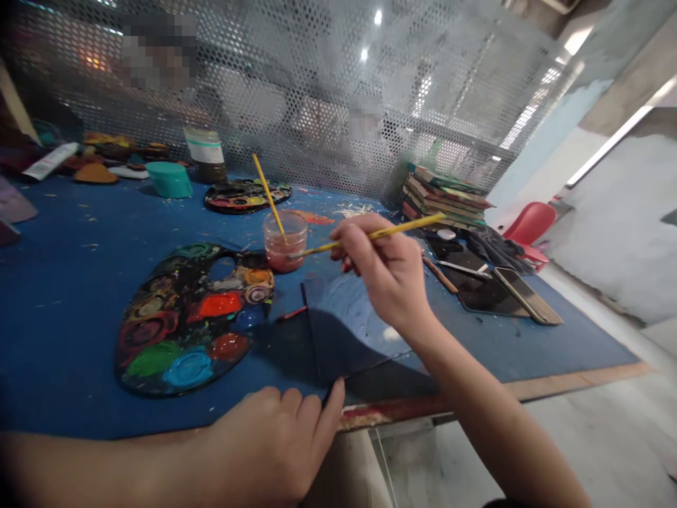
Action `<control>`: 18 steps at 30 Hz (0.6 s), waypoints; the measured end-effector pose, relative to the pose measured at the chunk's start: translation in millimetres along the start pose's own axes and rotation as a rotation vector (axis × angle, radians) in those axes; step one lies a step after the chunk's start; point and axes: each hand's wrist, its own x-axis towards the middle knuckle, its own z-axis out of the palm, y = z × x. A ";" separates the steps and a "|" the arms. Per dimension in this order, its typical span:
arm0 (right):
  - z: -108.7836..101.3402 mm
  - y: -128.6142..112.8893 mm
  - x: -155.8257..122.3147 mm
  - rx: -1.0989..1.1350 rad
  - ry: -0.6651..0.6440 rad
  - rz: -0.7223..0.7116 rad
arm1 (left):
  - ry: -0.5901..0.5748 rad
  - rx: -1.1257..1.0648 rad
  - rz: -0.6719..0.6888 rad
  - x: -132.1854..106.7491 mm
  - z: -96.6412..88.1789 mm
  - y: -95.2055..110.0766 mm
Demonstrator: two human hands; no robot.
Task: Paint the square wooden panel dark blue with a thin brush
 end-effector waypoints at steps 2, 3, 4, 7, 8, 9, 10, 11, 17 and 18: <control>-22.6 4.9 -5.9 0.078 0.018 0.130 | 0.001 0.006 -0.018 0.3 -0.9 -0.8; -34.1 8.0 -10.7 0.097 0.027 0.189 | 0.003 0.009 -0.024 0.0 -0.2 -0.8; -45.4 11.4 -16.5 0.103 0.045 0.234 | 0.005 0.008 -0.027 -0.8 1.4 -0.4; -73.8 21.5 -36.7 0.061 0.150 0.315 | 0.047 -0.004 -0.045 -4.8 10.6 1.8; -80.4 24.0 -43.0 0.034 0.185 0.336 | 0.077 -0.011 -0.070 -6.4 14.0 2.3; -85.3 25.8 -48.6 0.007 0.204 0.360 | 0.086 -0.015 -0.088 -7.8 16.7 2.5; -88.6 26.8 -53.1 -0.017 0.205 0.384 | 0.096 -0.012 -0.094 -9.0 18.5 2.3; -90.4 27.0 -56.6 -0.037 0.190 0.411 | 0.093 -0.011 -0.095 -9.7 19.2 1.6; -85.3 19.0 -67.6 -0.113 0.012 0.491 | -0.004 0.028 -0.033 -7.0 10.5 -4.7; -83.8 17.1 -69.6 -0.115 0.007 0.491 | 0.007 0.031 -0.041 -6.2 10.0 -4.9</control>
